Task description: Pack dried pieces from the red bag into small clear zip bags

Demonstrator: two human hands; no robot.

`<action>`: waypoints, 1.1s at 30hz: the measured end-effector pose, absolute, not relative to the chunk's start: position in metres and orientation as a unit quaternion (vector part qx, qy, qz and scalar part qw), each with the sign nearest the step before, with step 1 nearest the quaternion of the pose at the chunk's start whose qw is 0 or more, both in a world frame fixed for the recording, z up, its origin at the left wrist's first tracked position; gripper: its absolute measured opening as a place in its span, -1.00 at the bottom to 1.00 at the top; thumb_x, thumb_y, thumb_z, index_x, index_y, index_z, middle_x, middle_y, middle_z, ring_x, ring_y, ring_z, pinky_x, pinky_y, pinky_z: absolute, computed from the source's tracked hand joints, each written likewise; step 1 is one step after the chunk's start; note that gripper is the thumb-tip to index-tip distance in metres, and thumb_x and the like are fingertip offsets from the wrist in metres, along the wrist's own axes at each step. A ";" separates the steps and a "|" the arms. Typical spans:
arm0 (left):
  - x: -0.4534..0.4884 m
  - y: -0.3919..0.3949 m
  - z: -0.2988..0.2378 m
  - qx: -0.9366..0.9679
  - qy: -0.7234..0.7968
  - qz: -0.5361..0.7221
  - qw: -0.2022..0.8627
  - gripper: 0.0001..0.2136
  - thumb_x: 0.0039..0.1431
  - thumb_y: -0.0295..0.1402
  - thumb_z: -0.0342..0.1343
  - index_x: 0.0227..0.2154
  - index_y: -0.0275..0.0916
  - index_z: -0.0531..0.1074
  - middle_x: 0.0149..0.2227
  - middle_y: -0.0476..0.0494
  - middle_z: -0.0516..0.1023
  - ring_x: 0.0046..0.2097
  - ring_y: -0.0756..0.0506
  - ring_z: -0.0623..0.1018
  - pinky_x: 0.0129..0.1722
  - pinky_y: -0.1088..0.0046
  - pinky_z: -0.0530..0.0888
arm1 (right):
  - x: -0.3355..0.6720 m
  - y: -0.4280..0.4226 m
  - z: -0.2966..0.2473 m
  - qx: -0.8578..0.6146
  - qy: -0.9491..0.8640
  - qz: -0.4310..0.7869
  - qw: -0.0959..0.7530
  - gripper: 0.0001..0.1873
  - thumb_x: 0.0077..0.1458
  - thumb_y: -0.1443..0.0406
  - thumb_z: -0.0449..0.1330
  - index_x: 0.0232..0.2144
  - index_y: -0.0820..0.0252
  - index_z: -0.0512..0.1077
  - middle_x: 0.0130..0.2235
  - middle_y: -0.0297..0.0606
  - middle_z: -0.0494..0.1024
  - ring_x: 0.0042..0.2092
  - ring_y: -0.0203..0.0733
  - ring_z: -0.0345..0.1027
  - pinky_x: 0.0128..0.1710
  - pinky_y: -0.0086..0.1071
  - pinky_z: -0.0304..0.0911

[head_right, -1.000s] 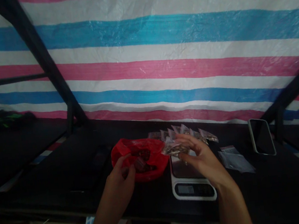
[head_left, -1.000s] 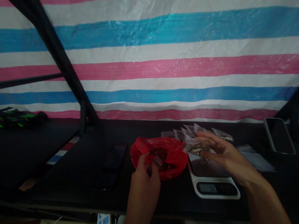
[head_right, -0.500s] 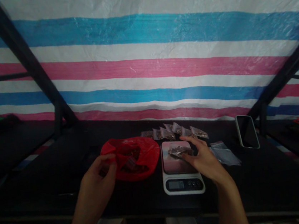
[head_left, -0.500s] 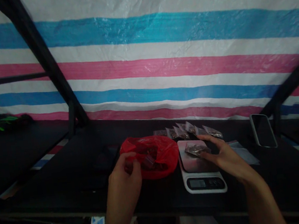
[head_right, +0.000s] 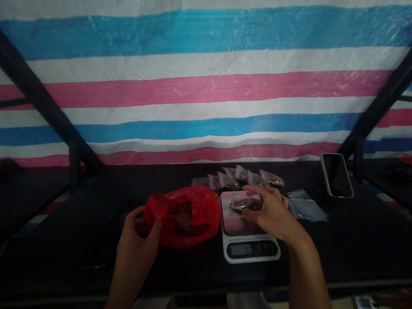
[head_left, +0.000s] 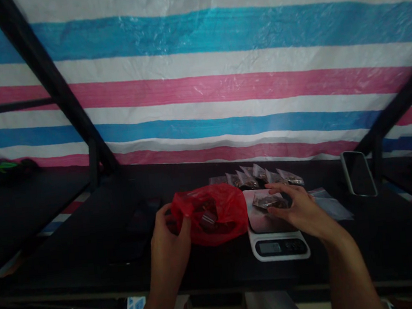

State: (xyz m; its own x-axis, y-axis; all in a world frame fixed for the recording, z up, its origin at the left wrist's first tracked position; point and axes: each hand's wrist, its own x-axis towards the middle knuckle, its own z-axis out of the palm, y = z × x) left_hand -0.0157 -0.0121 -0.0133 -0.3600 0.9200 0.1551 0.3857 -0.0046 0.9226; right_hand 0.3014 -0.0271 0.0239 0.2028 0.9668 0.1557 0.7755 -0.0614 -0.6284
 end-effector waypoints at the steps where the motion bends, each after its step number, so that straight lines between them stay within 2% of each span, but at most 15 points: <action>1: -0.017 -0.013 -0.012 0.496 0.655 0.507 0.262 -0.45 0.06 0.02 0.22 0.05 -0.17 0.42 -0.19 -0.18 0.59 -0.23 -0.26 0.63 -0.28 0.17 0.59 | 0.302 -0.027 0.023 -0.712 -0.612 0.153 0.307 -0.40 -0.07 0.23 0.41 0.10 -0.12 0.60 0.07 -0.24 0.68 0.29 0.32 0.34 0.32 0.30 0.08; 6: -0.026 -0.014 -0.010 0.489 0.648 0.520 0.266 -0.43 0.04 -0.02 0.24 0.08 -0.19 0.41 -0.18 -0.20 0.61 -0.26 -0.22 0.64 -0.35 0.25 0.58 | 0.303 -0.030 0.023 -0.720 -0.613 0.132 0.296 -0.39 -0.05 0.22 0.41 0.12 -0.11 0.58 0.15 -0.24 0.64 0.32 0.25 0.31 0.34 0.24 0.09; 11: -0.029 -0.012 -0.012 0.492 0.642 0.524 0.266 -0.38 0.04 0.01 0.24 0.13 -0.19 0.38 -0.18 -0.20 0.60 -0.26 -0.22 0.63 -0.35 0.24 0.58 | 0.301 -0.033 0.032 -0.733 -0.609 0.134 0.271 -0.39 -0.05 0.21 0.41 0.12 -0.11 0.59 0.20 -0.24 0.60 0.35 0.23 0.27 0.36 0.20 0.08; 18: -0.028 -0.014 -0.010 0.491 0.642 0.523 0.271 -0.37 0.07 0.01 0.25 0.15 -0.19 0.37 -0.16 -0.18 0.59 -0.27 -0.20 0.62 -0.36 0.27 0.57 | 0.302 -0.033 0.032 -0.718 -0.617 0.148 0.285 -0.36 -0.07 0.21 0.41 0.14 -0.12 0.58 0.17 -0.25 0.62 0.33 0.27 0.28 0.37 0.25 0.02; 22: -0.027 -0.014 -0.008 0.497 0.647 0.514 0.264 -0.33 0.05 0.03 0.26 0.18 -0.20 0.36 -0.16 -0.19 0.59 -0.27 -0.21 0.62 -0.35 0.24 0.58 | 0.306 -0.031 0.024 -0.709 -0.622 0.140 0.301 -0.38 -0.12 0.22 0.45 0.08 -0.13 0.61 0.07 -0.24 0.68 0.26 0.33 0.37 0.32 0.31 0.08; 24: -0.025 -0.014 -0.008 0.497 0.648 0.510 0.270 -0.28 0.03 0.04 0.28 0.21 -0.21 0.34 -0.16 -0.19 0.60 -0.26 -0.22 0.63 -0.33 0.21 0.59 | 0.309 -0.029 0.020 -0.700 -0.627 0.135 0.315 -0.44 -0.10 0.22 0.44 0.03 -0.11 0.63 -0.02 -0.25 0.71 0.19 0.29 0.44 0.27 0.25 0.17; 28: -0.022 -0.014 -0.007 0.509 0.640 0.502 0.282 -0.23 -0.01 0.05 0.30 0.22 -0.24 0.33 -0.15 -0.19 0.59 -0.26 -0.22 0.63 -0.29 0.17 0.61 | 0.308 -0.024 0.018 -0.656 -0.629 0.176 0.379 -0.58 0.02 0.14 0.38 -0.02 -0.01 0.62 -0.09 -0.24 0.71 -0.03 0.11 0.59 0.05 -0.03 0.43; 30: -0.021 -0.015 -0.006 0.516 0.634 0.498 0.289 -0.26 0.00 0.03 0.29 0.19 -0.24 0.35 -0.14 -0.20 0.59 -0.25 -0.22 0.63 -0.28 0.17 0.62 | 0.301 -0.021 0.023 -0.629 -0.619 0.201 0.426 -0.55 0.03 0.12 0.38 -0.01 0.05 0.59 -0.12 -0.21 0.71 -0.09 0.06 0.61 0.00 -0.09 0.46; 33: -0.019 -0.016 -0.006 0.517 0.626 0.498 0.303 -0.33 0.04 -0.03 0.27 0.17 -0.23 0.36 -0.15 -0.19 0.59 -0.24 -0.22 0.64 -0.29 0.20 0.62 | 0.277 -0.018 0.035 -0.577 -0.620 0.210 0.488 -0.51 0.04 0.14 0.39 0.03 0.08 0.57 -0.14 -0.20 0.70 -0.07 0.04 0.60 0.02 -0.11 0.45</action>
